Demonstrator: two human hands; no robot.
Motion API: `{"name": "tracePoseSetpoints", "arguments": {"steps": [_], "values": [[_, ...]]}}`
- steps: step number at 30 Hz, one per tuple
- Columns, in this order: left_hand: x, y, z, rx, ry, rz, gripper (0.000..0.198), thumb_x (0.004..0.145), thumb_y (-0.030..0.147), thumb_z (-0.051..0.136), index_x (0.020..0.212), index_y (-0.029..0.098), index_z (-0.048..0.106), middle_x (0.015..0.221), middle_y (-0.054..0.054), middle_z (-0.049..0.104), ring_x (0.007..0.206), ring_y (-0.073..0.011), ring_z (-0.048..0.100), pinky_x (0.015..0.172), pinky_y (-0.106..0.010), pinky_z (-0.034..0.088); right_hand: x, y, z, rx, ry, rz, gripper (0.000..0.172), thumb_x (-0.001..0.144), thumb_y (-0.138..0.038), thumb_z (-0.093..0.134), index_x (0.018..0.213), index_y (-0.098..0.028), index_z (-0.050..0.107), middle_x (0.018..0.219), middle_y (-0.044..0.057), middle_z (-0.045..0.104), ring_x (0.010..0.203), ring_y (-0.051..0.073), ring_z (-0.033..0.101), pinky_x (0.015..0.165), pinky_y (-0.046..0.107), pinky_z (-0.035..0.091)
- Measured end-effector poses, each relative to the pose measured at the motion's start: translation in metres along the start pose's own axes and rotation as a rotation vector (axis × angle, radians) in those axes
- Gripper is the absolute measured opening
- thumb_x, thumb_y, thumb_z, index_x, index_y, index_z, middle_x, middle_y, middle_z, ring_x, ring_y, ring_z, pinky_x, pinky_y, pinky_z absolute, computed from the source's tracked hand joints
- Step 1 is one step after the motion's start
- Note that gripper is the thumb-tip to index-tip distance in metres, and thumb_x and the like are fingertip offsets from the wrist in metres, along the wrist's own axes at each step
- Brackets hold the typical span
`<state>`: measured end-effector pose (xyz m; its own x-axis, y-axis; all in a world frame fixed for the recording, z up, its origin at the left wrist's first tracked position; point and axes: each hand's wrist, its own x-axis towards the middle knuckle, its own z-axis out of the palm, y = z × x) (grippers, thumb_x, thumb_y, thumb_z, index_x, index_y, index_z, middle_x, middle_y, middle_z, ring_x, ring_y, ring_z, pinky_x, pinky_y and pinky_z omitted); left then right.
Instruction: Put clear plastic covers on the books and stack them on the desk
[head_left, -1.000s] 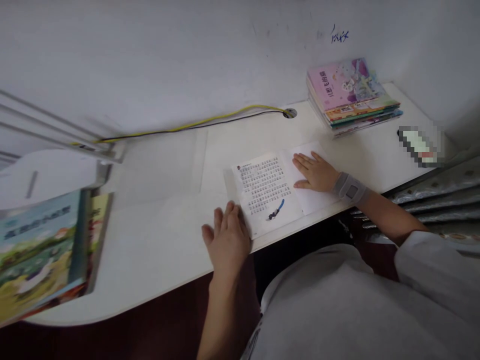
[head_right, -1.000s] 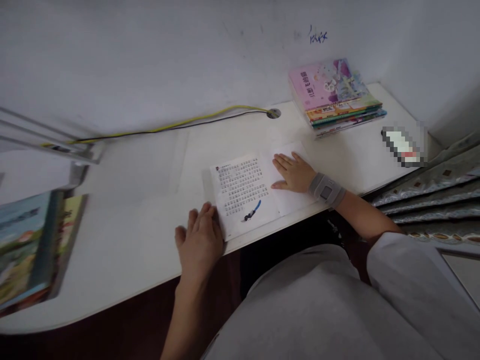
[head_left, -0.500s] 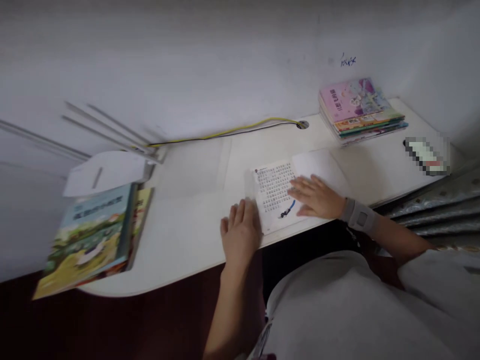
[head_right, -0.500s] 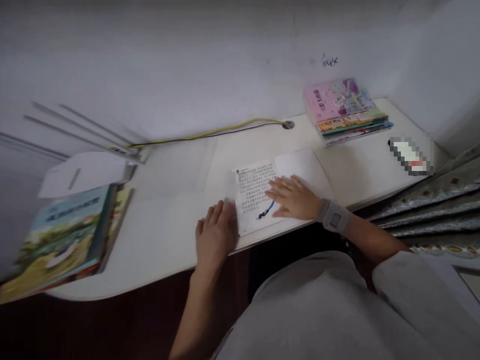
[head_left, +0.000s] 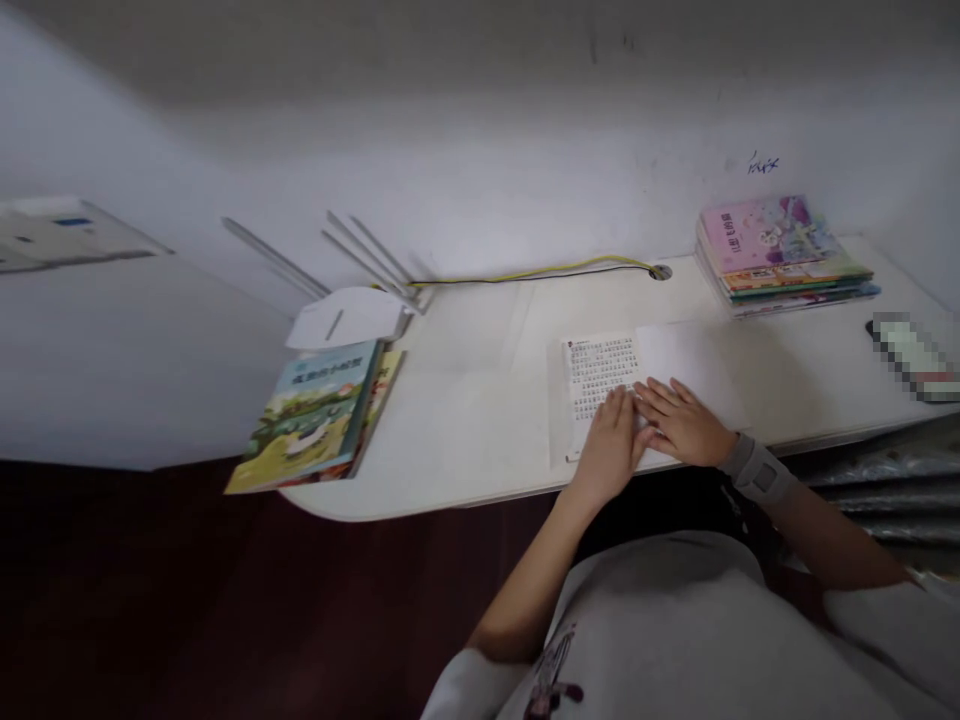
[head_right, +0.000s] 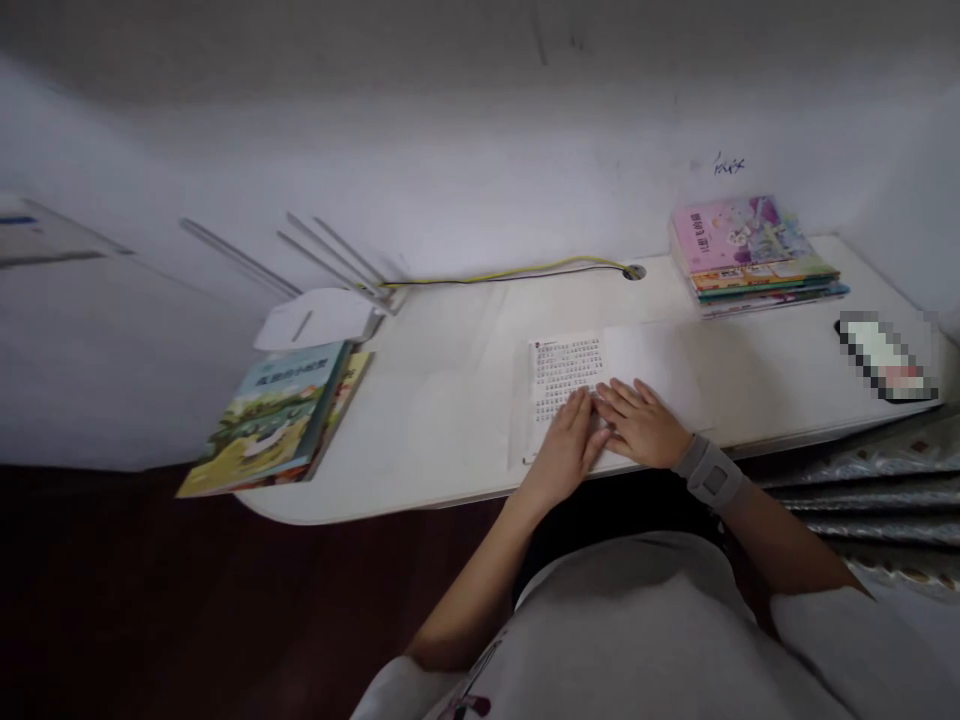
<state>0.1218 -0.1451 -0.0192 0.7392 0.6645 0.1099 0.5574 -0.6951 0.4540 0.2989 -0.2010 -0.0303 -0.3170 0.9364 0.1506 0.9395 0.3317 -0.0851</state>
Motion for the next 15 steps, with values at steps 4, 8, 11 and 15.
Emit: {"name": "tracePoseSetpoints", "arguments": {"steps": [4, 8, 11, 15], "values": [[0.008, -0.03, -0.001, -0.097, 0.133, -0.279, 0.063, 0.09, 0.037, 0.055, 0.139, -0.001, 0.041, 0.151, -0.029, 0.031, 0.144, -0.0375, 0.022, 0.116, -0.058, 0.019, -0.001, 0.0, 0.001, -0.005, 0.016, 0.014, 0.056, 0.096, -0.044, 0.042, 0.146, -0.018, 0.039, 0.154, 0.012, 0.034, 0.143, 0.027, 0.029, 0.114, 0.052, 0.028], [0.003, -0.056, -0.022, -0.703, 0.28, -0.469, 0.046, 0.086, 0.03, 0.06, 0.13, 0.015, 0.053, 0.148, -0.016, 0.045, 0.141, -0.0274, 0.036, 0.118, -0.045, 0.025, -0.002, 0.001, 0.005, -0.013, 0.023, 0.017, 0.057, 0.097, -0.046, 0.038, 0.148, -0.019, 0.036, 0.156, 0.01, 0.032, 0.145, 0.027, 0.026, 0.115, 0.051, 0.025], [0.007, -0.064, -0.04, -1.286, 0.374, -0.656, 0.024, 0.082, 0.021, 0.064, 0.105, 0.017, 0.064, 0.125, -0.012, 0.065, 0.124, -0.0231, 0.055, 0.109, -0.037, 0.04, -0.002, 0.002, 0.007, -0.016, 0.023, 0.019, 0.058, 0.098, -0.047, 0.037, 0.148, -0.02, 0.035, 0.156, 0.01, 0.031, 0.145, 0.027, 0.025, 0.116, 0.051, 0.025], [0.016, -0.073, -0.062, -1.68, 0.308, -0.836, 0.002, 0.079, 0.011, 0.062, 0.079, 0.012, 0.064, 0.091, -0.012, 0.07, 0.091, -0.0186, 0.067, 0.081, -0.028, 0.054, -0.002, 0.002, 0.007, -0.01, 0.021, 0.019, 0.058, 0.098, -0.048, 0.035, 0.148, -0.018, 0.036, 0.156, 0.01, 0.031, 0.145, 0.027, 0.025, 0.116, 0.052, 0.025]]}}
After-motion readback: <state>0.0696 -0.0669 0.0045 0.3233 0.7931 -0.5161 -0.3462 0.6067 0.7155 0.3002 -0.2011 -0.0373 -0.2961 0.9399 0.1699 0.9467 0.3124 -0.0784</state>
